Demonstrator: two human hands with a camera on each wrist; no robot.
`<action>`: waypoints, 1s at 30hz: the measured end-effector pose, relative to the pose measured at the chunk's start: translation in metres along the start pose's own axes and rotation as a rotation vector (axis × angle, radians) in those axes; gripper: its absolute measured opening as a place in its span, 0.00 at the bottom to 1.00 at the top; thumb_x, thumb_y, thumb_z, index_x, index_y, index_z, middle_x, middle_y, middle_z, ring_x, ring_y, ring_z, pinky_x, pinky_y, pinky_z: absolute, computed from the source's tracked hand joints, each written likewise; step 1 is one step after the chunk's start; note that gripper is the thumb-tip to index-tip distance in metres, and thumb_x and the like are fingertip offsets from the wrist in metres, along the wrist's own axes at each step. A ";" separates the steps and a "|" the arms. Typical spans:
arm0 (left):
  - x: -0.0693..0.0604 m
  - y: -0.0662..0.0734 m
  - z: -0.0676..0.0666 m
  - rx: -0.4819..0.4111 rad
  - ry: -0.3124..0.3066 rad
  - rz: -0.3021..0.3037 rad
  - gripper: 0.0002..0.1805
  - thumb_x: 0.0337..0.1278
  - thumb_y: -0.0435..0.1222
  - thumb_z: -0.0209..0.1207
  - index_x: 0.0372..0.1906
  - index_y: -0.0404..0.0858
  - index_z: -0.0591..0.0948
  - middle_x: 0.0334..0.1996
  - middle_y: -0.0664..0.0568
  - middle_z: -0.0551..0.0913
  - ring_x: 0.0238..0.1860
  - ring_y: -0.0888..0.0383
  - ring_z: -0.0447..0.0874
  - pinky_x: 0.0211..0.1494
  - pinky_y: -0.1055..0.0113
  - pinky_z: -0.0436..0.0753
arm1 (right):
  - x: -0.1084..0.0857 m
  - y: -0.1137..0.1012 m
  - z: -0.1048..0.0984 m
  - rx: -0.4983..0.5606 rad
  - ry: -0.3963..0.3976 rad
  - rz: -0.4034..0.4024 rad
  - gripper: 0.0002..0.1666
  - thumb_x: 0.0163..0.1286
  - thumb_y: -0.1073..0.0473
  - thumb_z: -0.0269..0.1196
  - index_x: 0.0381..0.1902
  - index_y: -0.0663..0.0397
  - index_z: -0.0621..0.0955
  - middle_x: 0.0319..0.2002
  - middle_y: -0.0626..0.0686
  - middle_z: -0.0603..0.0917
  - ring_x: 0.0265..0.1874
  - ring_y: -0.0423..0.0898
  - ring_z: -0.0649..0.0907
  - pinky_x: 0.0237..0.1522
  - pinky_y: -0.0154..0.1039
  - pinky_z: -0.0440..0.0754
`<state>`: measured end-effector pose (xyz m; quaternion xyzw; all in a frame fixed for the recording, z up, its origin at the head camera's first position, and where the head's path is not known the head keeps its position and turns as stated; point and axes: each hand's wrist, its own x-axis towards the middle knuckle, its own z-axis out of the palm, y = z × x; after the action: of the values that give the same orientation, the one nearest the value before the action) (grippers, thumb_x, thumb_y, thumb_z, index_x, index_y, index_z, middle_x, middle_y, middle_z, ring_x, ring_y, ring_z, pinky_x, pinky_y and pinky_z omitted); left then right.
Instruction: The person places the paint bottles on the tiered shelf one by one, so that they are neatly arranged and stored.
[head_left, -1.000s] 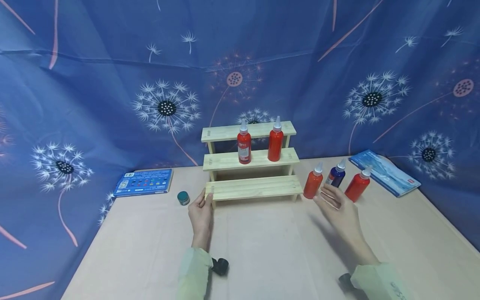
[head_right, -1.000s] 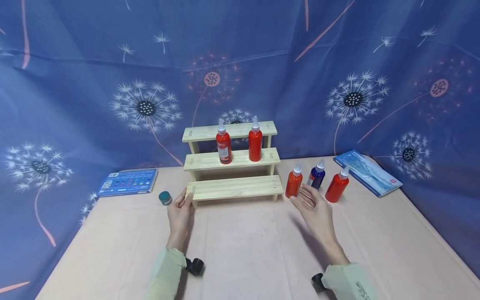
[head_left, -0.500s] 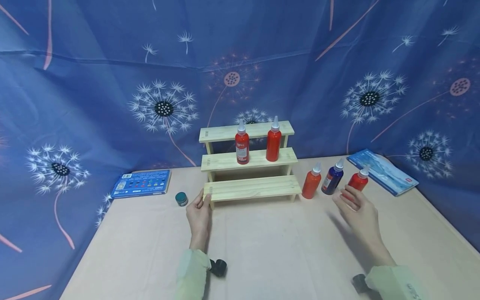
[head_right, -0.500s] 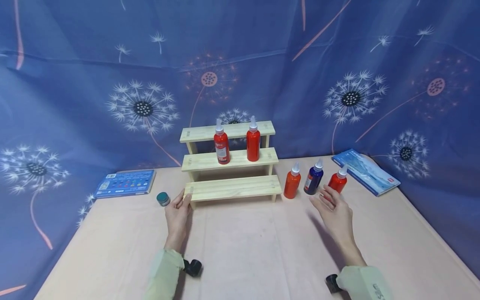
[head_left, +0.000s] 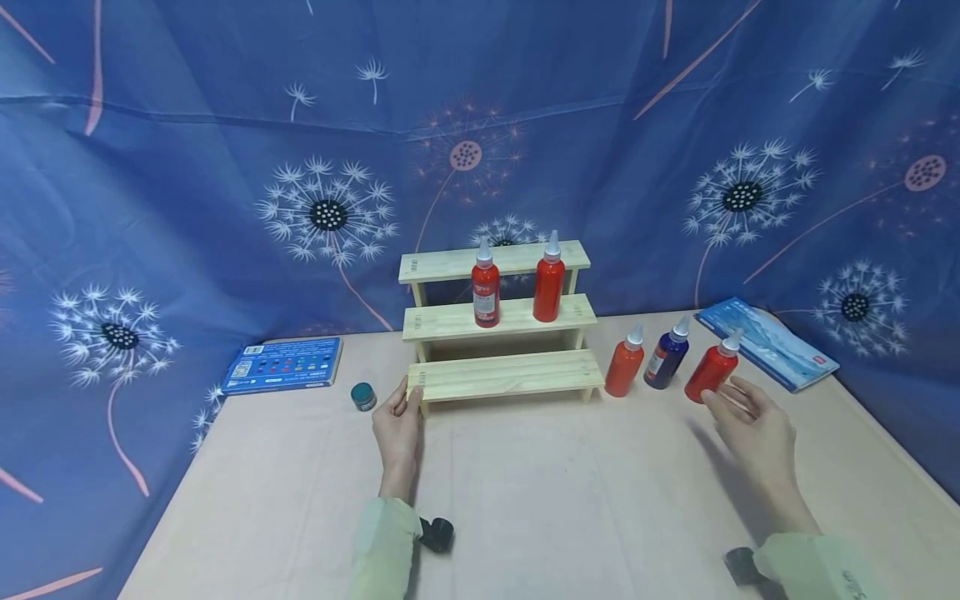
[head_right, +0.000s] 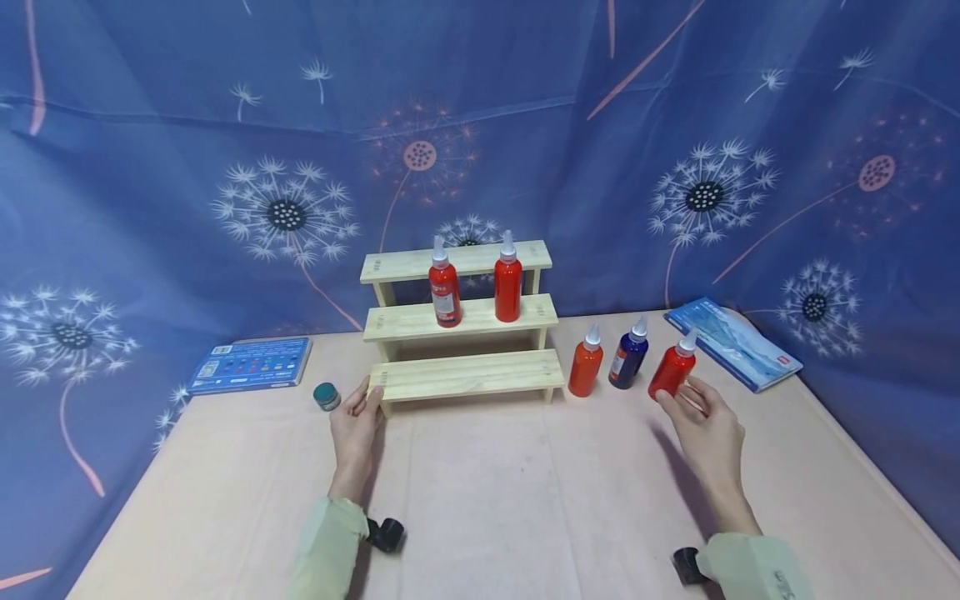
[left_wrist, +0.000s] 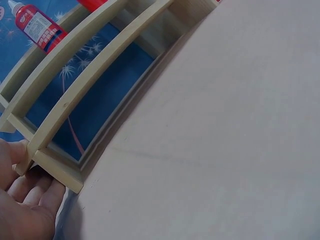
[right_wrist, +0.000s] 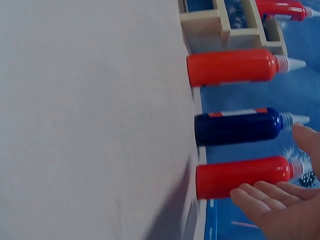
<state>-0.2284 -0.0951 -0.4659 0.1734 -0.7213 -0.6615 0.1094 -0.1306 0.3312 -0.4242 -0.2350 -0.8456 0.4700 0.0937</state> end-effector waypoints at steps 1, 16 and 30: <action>0.000 0.000 0.000 0.003 0.002 -0.003 0.23 0.65 0.37 0.61 0.63 0.38 0.75 0.62 0.42 0.75 0.64 0.47 0.74 0.58 0.65 0.81 | 0.002 0.001 -0.001 0.000 0.004 0.015 0.52 0.69 0.34 0.56 0.78 0.55 0.51 0.71 0.66 0.64 0.65 0.67 0.69 0.40 0.29 0.85; 0.001 -0.001 -0.001 0.000 0.005 -0.016 0.23 0.65 0.39 0.61 0.64 0.39 0.75 0.63 0.44 0.75 0.68 0.48 0.69 0.61 0.64 0.79 | 0.045 0.005 -0.001 0.023 0.029 -0.017 0.51 0.71 0.40 0.58 0.78 0.56 0.47 0.73 0.68 0.58 0.68 0.68 0.64 0.66 0.52 0.67; 0.001 -0.001 0.001 -0.046 0.029 -0.003 0.23 0.64 0.37 0.62 0.62 0.38 0.76 0.61 0.44 0.76 0.64 0.49 0.74 0.59 0.63 0.80 | 0.061 0.003 0.009 -0.042 0.011 0.060 0.45 0.72 0.43 0.57 0.76 0.59 0.56 0.70 0.67 0.65 0.67 0.67 0.67 0.64 0.61 0.69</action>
<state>-0.2292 -0.0944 -0.4673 0.1816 -0.7041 -0.6754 0.1228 -0.1868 0.3555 -0.4354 -0.2648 -0.8473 0.4535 0.0794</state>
